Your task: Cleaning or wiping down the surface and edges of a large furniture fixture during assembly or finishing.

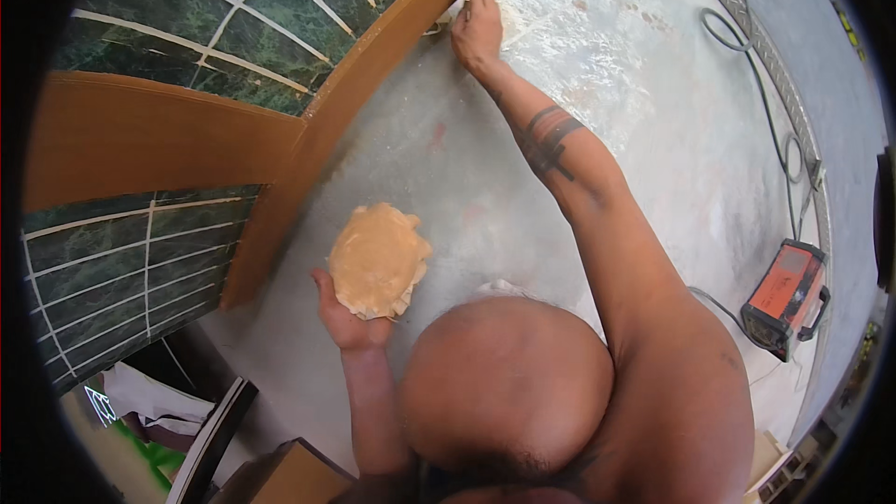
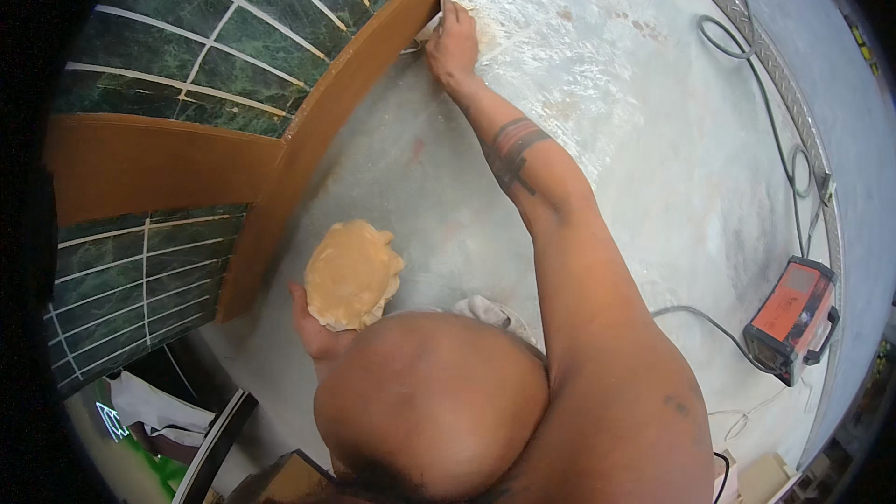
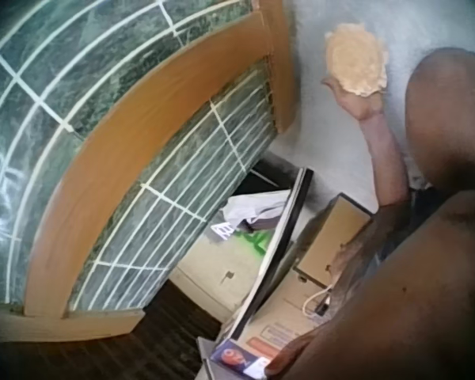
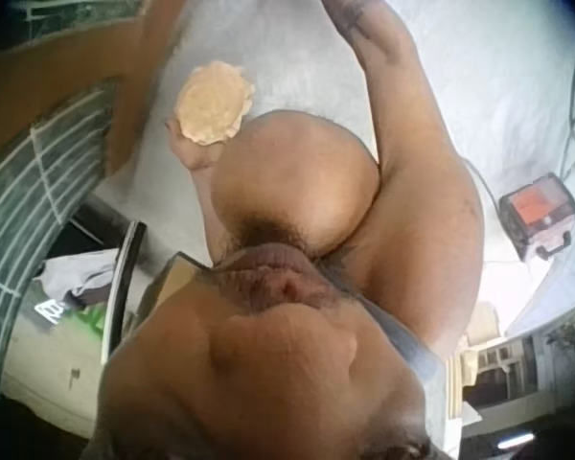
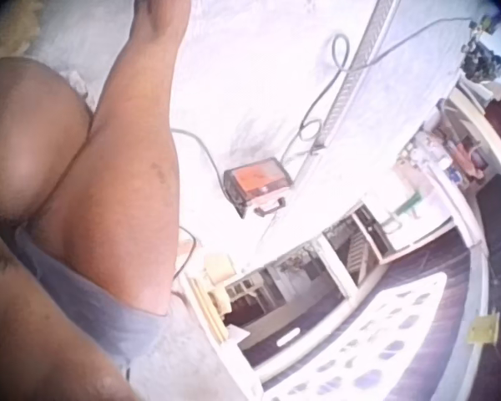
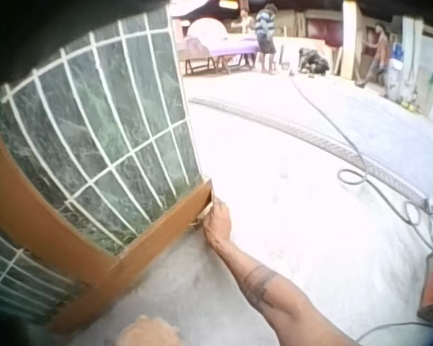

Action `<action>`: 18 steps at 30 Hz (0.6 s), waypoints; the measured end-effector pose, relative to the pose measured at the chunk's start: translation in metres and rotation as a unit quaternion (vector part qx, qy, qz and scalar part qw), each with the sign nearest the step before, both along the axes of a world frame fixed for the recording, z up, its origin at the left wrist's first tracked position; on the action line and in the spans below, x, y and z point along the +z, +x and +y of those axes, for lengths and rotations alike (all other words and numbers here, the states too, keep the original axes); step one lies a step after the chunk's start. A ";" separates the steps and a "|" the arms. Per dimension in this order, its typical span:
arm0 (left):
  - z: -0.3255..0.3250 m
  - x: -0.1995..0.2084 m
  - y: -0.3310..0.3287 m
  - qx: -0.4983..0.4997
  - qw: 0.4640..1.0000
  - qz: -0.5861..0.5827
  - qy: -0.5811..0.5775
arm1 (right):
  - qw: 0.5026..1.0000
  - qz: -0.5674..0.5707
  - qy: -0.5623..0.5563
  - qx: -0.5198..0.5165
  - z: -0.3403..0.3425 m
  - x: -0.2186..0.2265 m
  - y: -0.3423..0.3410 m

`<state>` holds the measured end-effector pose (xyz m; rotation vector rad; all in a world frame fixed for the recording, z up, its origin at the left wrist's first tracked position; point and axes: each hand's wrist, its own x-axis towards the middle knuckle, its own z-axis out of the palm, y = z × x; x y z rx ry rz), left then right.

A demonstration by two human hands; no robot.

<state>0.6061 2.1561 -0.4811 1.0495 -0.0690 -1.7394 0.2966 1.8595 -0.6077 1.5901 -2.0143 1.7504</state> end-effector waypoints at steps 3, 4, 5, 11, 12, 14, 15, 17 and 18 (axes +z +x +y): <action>-0.002 0.010 0.007 0.042 0.996 0.003 0.083 | 0.996 -0.033 0.073 0.029 0.003 0.003 0.018; 0.000 0.014 0.011 0.035 0.997 -0.003 0.065 | 1.000 0.006 -0.011 0.004 0.001 -0.006 0.034; 0.003 0.015 0.017 0.035 0.998 -0.013 0.048 | 0.998 -0.043 0.025 0.034 0.006 -0.002 0.048; -0.007 0.016 -0.010 -0.003 0.996 0.087 -0.005 | 0.998 -0.035 0.015 0.041 0.005 0.006 0.014; -0.012 0.012 -0.015 -0.008 0.995 0.096 -0.012 | 1.000 -0.010 0.014 0.024 0.007 0.005 0.009; -0.008 0.004 -0.015 -0.006 0.995 0.095 -0.034 | 0.998 -0.015 0.029 0.057 0.023 0.004 0.024; -0.007 0.003 -0.013 0.004 0.996 0.089 -0.031 | 0.997 -0.021 0.033 0.067 0.031 0.007 0.037; 0.000 0.011 -0.008 0.027 0.999 0.028 -0.006 | 0.977 0.028 0.039 0.207 0.058 0.007 0.072; 0.000 0.006 -0.004 0.047 0.999 0.017 -0.003 | 0.946 0.057 0.047 0.316 0.072 0.011 0.076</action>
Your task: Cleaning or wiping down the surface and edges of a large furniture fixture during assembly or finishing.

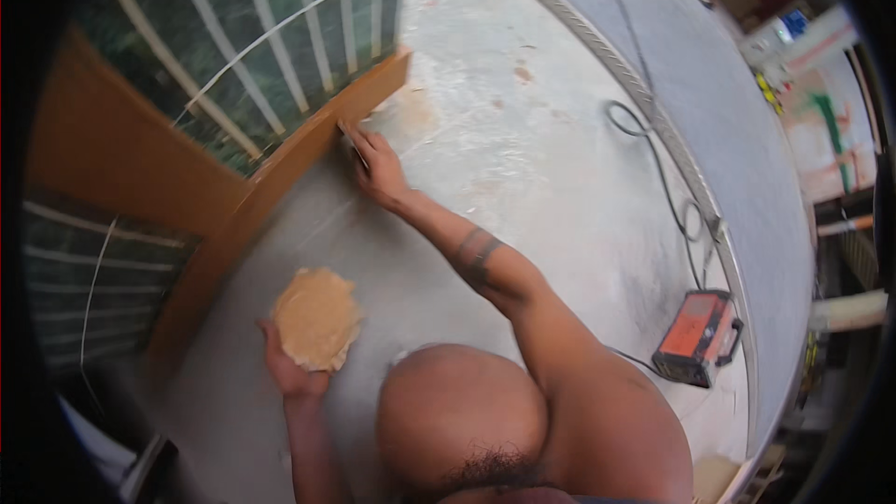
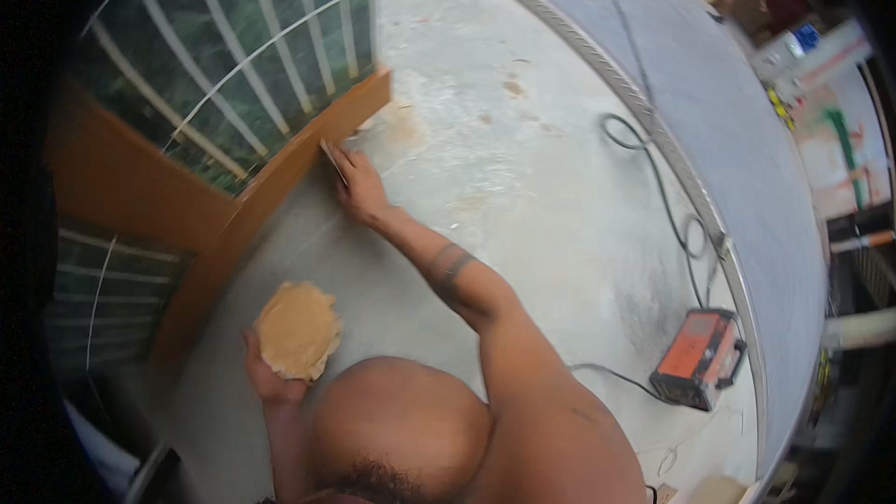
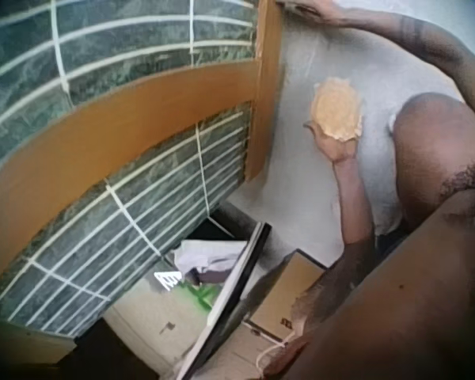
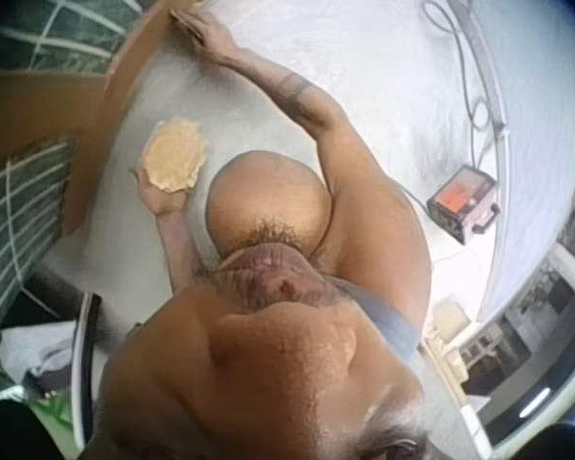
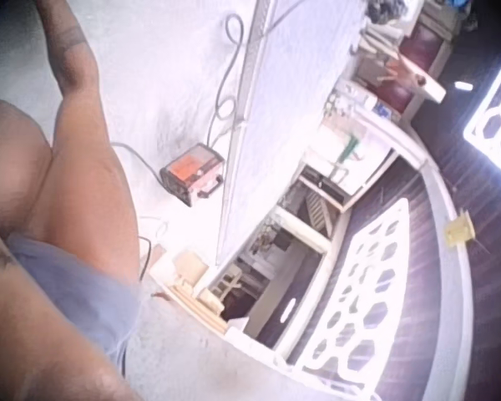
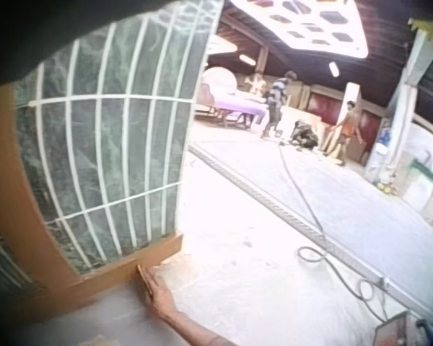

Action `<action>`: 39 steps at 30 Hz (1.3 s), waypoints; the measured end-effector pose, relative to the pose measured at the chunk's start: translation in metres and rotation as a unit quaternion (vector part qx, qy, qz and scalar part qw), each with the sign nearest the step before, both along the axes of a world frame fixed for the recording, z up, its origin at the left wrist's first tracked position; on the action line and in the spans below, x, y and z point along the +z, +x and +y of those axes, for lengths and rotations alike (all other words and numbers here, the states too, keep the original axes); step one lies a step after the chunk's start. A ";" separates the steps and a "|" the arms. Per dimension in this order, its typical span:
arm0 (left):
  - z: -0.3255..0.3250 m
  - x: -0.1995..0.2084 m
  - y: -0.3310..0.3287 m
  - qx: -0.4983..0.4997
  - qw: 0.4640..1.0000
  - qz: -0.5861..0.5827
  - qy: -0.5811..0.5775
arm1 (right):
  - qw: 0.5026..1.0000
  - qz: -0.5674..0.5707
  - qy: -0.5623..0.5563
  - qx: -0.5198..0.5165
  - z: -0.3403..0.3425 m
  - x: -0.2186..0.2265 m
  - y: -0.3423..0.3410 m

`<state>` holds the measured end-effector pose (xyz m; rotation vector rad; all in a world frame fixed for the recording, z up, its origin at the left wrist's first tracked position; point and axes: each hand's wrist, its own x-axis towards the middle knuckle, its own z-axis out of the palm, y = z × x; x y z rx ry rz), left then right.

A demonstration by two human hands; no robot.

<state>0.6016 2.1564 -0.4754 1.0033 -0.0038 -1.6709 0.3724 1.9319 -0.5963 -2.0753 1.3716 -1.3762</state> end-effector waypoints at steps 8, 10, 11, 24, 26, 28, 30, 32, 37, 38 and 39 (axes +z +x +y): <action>-0.008 0.006 0.004 -0.034 0.992 0.049 -0.107 | 0.972 -0.136 0.010 -0.192 0.003 0.012 -0.037; -0.002 0.009 0.016 -0.016 0.993 0.042 -0.105 | 0.954 -0.155 -0.003 -0.258 -0.022 0.011 -0.040; 0.000 0.009 0.018 -0.008 0.993 0.045 -0.105 | 0.949 -0.127 -0.025 -0.286 -0.039 0.007 -0.050; 0.005 0.007 0.023 0.017 0.998 0.039 -0.052 | 0.977 -0.021 0.114 0.178 0.036 0.004 0.013; 0.001 0.009 0.021 -0.014 0.994 0.061 -0.091 | 0.977 -0.005 0.091 0.194 0.066 0.026 0.025; -0.010 0.004 0.011 -0.015 0.992 0.084 -0.097 | 0.976 -0.051 0.118 0.173 0.090 0.036 0.022; -0.015 0.008 0.010 -0.002 0.991 0.091 -0.101 | 0.967 -0.083 0.231 0.061 0.100 0.036 0.015; -0.021 0.009 0.007 -0.007 0.990 0.076 -0.120 | 0.932 -0.138 0.333 0.045 0.102 0.057 0.005; -0.020 0.003 0.013 0.024 0.990 0.102 -0.099 | 0.904 -0.188 0.383 0.030 0.109 0.056 0.003; -0.020 0.001 0.013 0.033 0.989 0.106 -0.095 | 0.906 -0.191 0.377 0.003 0.109 0.053 0.005; -0.020 -0.001 0.015 0.034 0.989 0.106 -0.096 | 0.908 -0.195 0.370 -0.023 0.110 0.051 0.006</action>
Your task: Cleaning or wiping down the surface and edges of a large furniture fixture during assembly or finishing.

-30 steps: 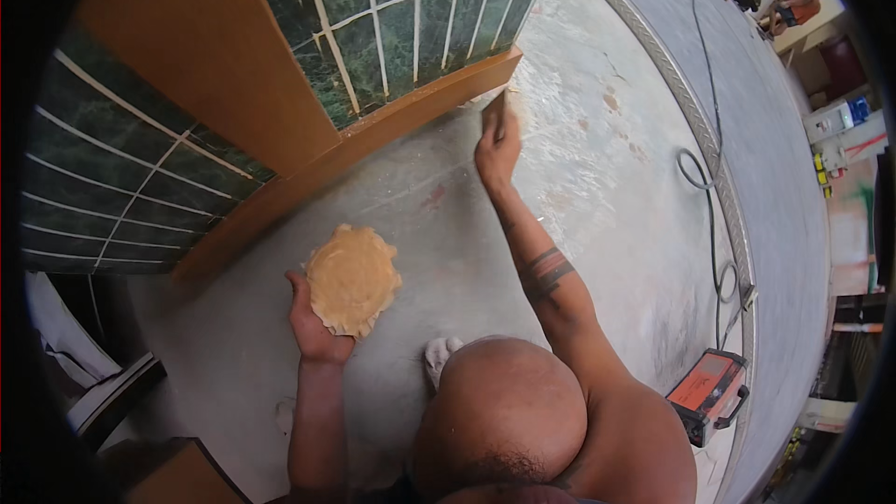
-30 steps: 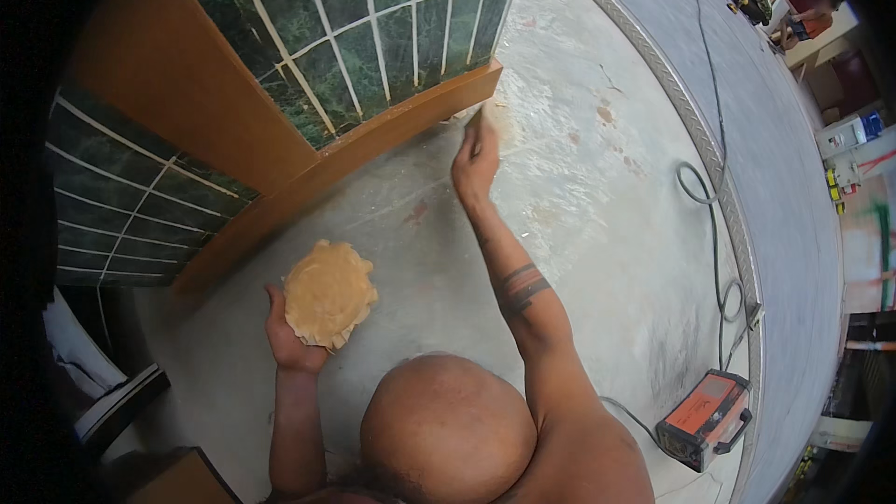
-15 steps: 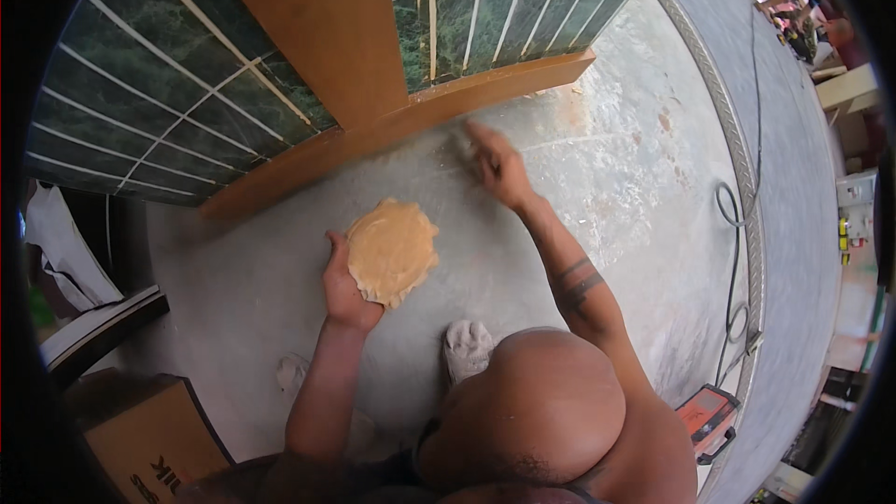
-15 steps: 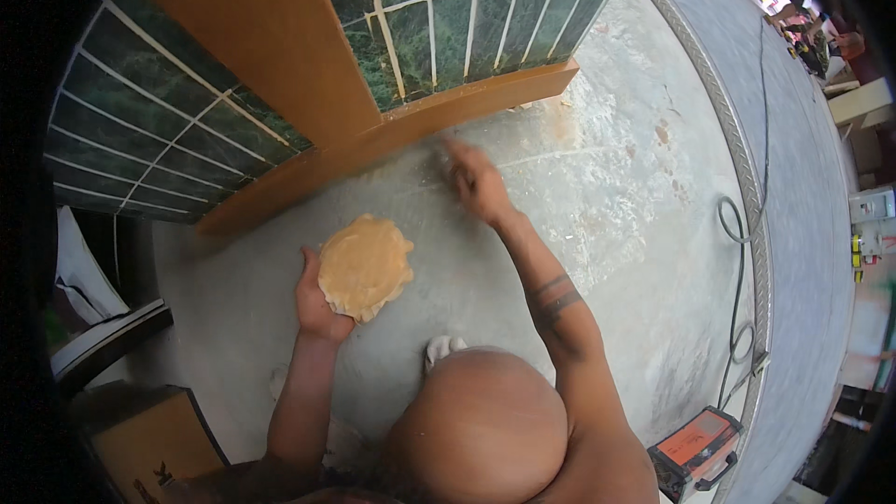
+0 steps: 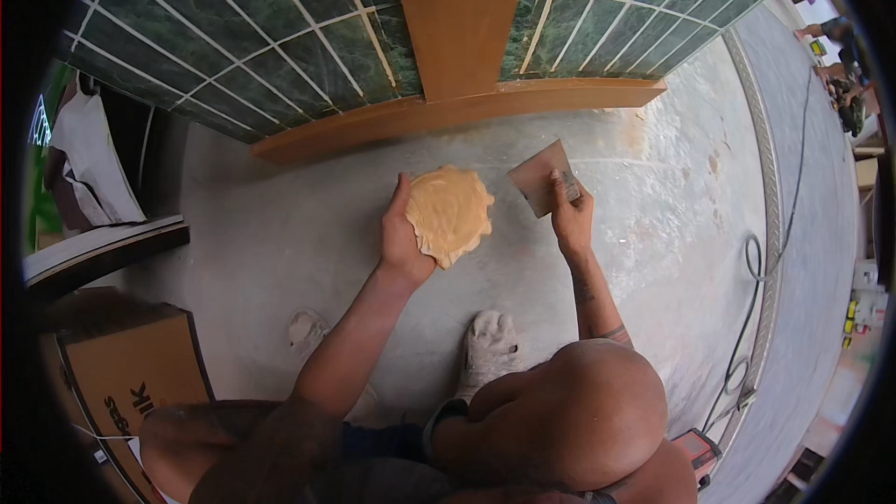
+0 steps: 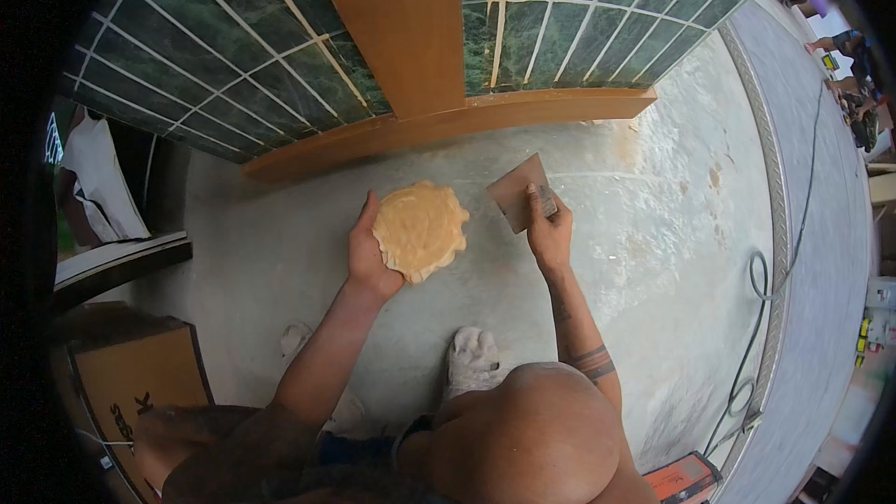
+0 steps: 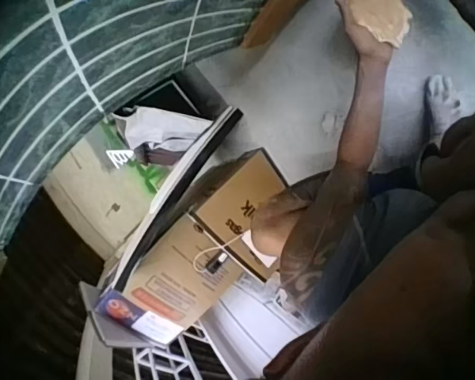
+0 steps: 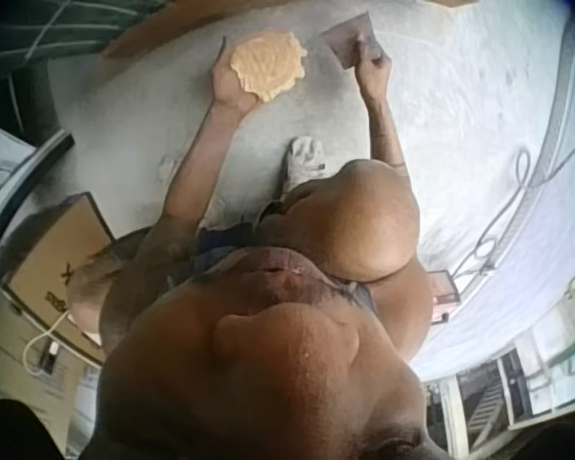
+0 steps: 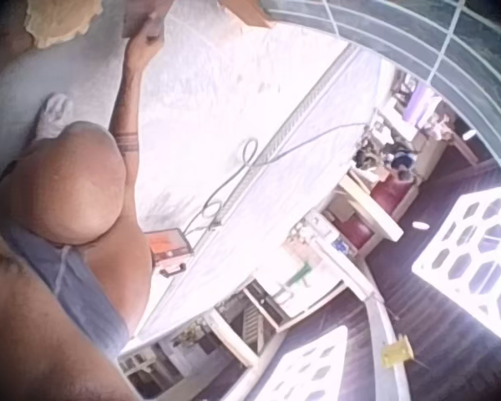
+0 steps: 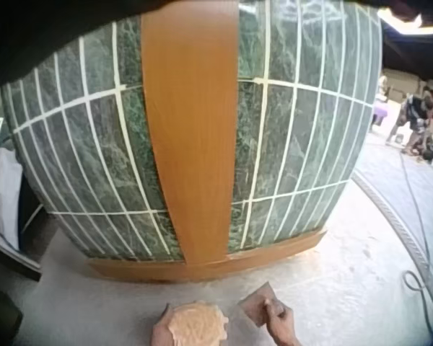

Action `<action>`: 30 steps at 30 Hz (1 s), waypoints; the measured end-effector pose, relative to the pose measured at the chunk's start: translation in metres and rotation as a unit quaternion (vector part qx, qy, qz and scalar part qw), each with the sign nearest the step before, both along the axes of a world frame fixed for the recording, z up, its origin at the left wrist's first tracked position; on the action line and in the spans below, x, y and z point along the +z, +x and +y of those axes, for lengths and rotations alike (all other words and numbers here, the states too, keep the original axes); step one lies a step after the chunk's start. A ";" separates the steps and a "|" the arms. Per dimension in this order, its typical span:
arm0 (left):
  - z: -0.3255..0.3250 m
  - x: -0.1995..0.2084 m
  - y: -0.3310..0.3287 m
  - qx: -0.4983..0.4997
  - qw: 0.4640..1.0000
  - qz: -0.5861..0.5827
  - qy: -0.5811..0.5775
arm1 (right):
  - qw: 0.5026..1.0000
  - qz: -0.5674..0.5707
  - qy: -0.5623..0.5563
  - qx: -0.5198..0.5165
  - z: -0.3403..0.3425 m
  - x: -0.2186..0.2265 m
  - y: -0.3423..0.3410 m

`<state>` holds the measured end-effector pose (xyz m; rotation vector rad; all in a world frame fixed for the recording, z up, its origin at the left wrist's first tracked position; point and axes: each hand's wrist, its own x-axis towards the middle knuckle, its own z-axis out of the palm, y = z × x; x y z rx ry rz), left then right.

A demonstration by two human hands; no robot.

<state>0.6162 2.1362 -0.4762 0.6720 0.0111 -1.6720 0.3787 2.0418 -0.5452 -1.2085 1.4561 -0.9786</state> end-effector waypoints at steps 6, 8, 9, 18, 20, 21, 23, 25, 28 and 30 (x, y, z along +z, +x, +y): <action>-0.011 -0.015 0.008 0.077 0.995 -0.053 0.023 | 0.996 -0.021 -0.075 -0.042 -0.011 -0.010 0.022; -0.012 -0.020 0.004 0.097 0.995 -0.020 0.010 | 0.991 -0.043 -0.056 -0.112 -0.034 -0.018 0.031; -0.013 -0.017 0.005 0.092 0.995 -0.023 0.009 | 0.980 -0.069 -0.040 -0.181 -0.045 -0.018 0.042; -0.018 -0.011 0.054 0.244 0.967 -0.050 0.045 | 0.923 -0.046 -0.347 0.161 -0.013 -0.048 0.164; -0.007 -0.007 0.073 0.307 0.944 -0.073 0.094 | 0.925 -0.035 -0.328 0.187 -0.006 -0.049 0.167; -0.002 -0.018 0.082 0.327 0.937 -0.061 0.108 | 0.926 -0.017 -0.313 0.209 -0.004 -0.050 0.163; 0.003 -0.029 0.091 0.338 0.929 -0.087 0.126 | 0.961 -0.063 -0.212 0.167 0.006 -0.028 0.144; -0.015 -0.058 0.076 0.337 0.926 -0.097 0.141 | 0.968 0.003 -0.215 0.133 0.011 -0.027 0.096; -0.080 -0.124 0.042 0.447 0.866 -0.221 0.035 | 0.981 0.067 -0.174 0.049 0.031 -0.028 0.042; -0.123 -0.171 0.095 0.486 0.811 -0.322 0.052 | 0.987 0.011 -0.146 0.067 0.058 -0.002 0.072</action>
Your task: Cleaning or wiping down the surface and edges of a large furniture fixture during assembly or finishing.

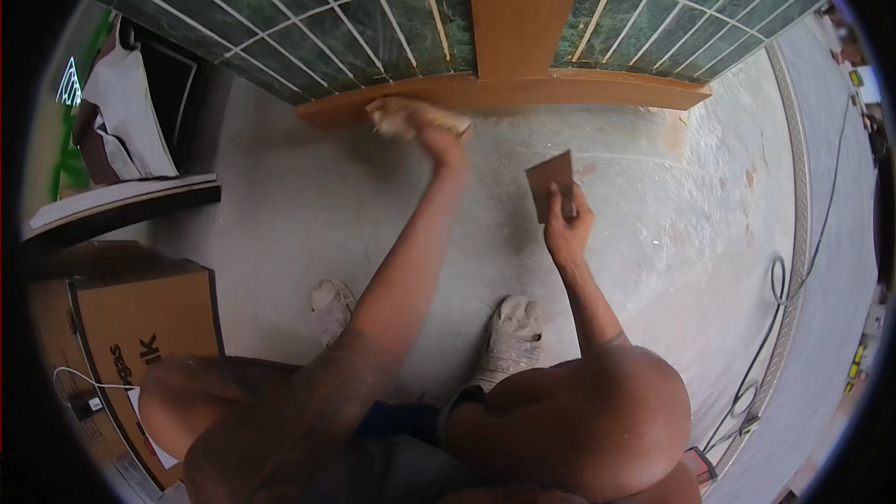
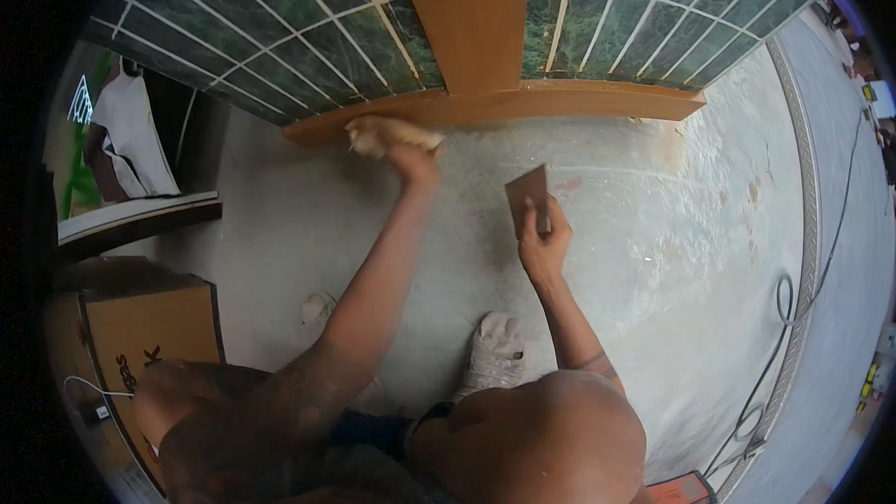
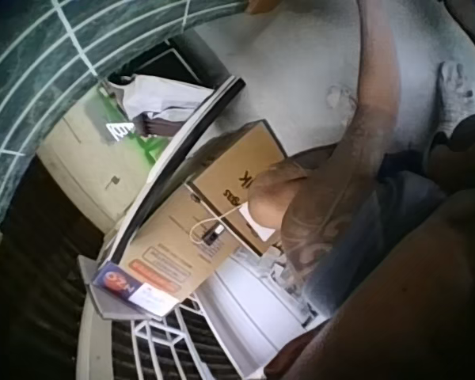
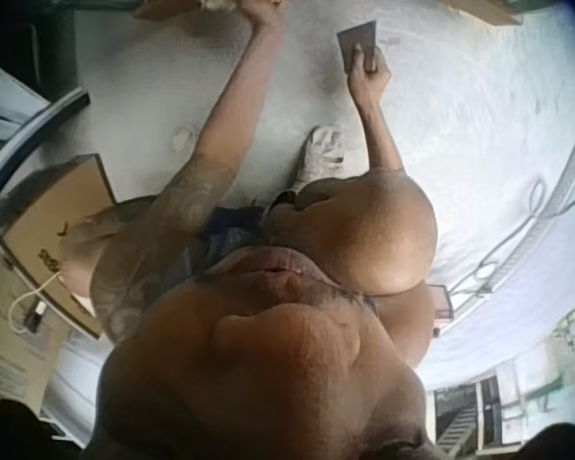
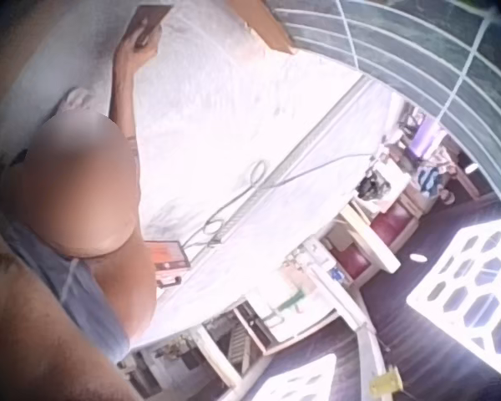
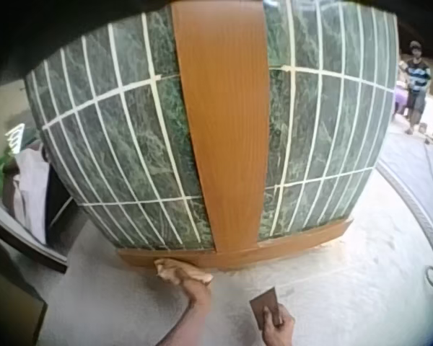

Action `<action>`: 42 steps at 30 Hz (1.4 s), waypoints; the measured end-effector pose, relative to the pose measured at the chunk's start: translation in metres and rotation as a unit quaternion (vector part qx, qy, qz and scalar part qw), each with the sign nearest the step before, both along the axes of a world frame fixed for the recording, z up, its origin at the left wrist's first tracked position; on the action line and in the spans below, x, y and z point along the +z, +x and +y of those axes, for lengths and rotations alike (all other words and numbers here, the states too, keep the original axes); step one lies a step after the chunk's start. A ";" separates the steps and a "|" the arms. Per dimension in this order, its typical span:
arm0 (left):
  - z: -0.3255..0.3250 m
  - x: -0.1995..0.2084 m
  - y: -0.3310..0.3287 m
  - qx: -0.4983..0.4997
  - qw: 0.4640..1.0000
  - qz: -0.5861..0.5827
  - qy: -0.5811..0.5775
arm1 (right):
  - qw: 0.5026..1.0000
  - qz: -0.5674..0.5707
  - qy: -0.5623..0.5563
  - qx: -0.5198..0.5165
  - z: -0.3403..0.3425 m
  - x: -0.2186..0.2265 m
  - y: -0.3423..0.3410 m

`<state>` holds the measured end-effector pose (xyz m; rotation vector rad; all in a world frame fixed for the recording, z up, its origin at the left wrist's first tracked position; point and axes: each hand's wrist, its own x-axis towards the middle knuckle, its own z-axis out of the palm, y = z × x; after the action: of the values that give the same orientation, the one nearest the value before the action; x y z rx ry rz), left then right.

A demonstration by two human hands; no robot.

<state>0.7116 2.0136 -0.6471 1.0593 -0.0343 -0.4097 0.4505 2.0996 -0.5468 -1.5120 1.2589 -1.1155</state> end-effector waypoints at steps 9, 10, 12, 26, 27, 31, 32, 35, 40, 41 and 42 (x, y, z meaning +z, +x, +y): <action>-0.073 0.073 -0.257 -0.252 0.966 0.031 0.052 | 0.969 -0.038 0.048 -0.237 -0.017 0.002 -0.111; -0.066 0.078 -0.248 -0.233 0.966 0.098 0.060 | 0.967 -0.032 0.045 -0.247 -0.019 0.005 -0.122; -0.050 0.082 -0.190 -0.188 0.981 0.045 -0.001 | 0.960 -0.038 0.009 -0.276 -0.024 0.016 -0.131; -0.058 0.090 -0.260 -0.326 0.928 0.029 0.181 | 0.951 -0.038 0.049 -0.304 -0.028 0.014 -0.150; -0.050 0.093 -0.227 -0.276 0.951 0.007 0.140 | 0.954 -0.038 0.021 -0.296 -0.028 0.017 -0.150; -0.068 0.045 -0.218 -0.293 0.935 0.029 0.199 | 0.954 -0.021 0.026 -0.297 -0.021 0.030 -0.170; -0.080 0.013 -0.184 -0.453 0.845 -0.071 0.277 | 0.963 -0.063 0.034 -0.262 -0.021 0.027 -0.136; -0.125 0.004 -0.183 -0.539 0.777 -0.137 0.293 | 0.958 -0.111 0.043 -0.259 -0.024 0.012 -0.096; -0.091 0.070 -0.269 -0.387 0.909 -0.084 0.133 | 0.951 -0.040 0.028 -0.304 -0.028 0.018 -0.154; -0.102 0.056 -0.212 -0.268 0.962 0.053 -0.006 | 0.960 -0.064 0.020 -0.272 -0.026 0.016 -0.142; -0.068 0.033 -0.148 -0.291 0.955 0.060 -0.022 | 0.959 -0.050 -0.042 -0.276 -0.022 0.005 -0.130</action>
<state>0.5638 1.9459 -0.6144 0.9668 -0.2501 -1.0016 0.3200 2.0779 -0.5423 -1.1672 1.6307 -1.5975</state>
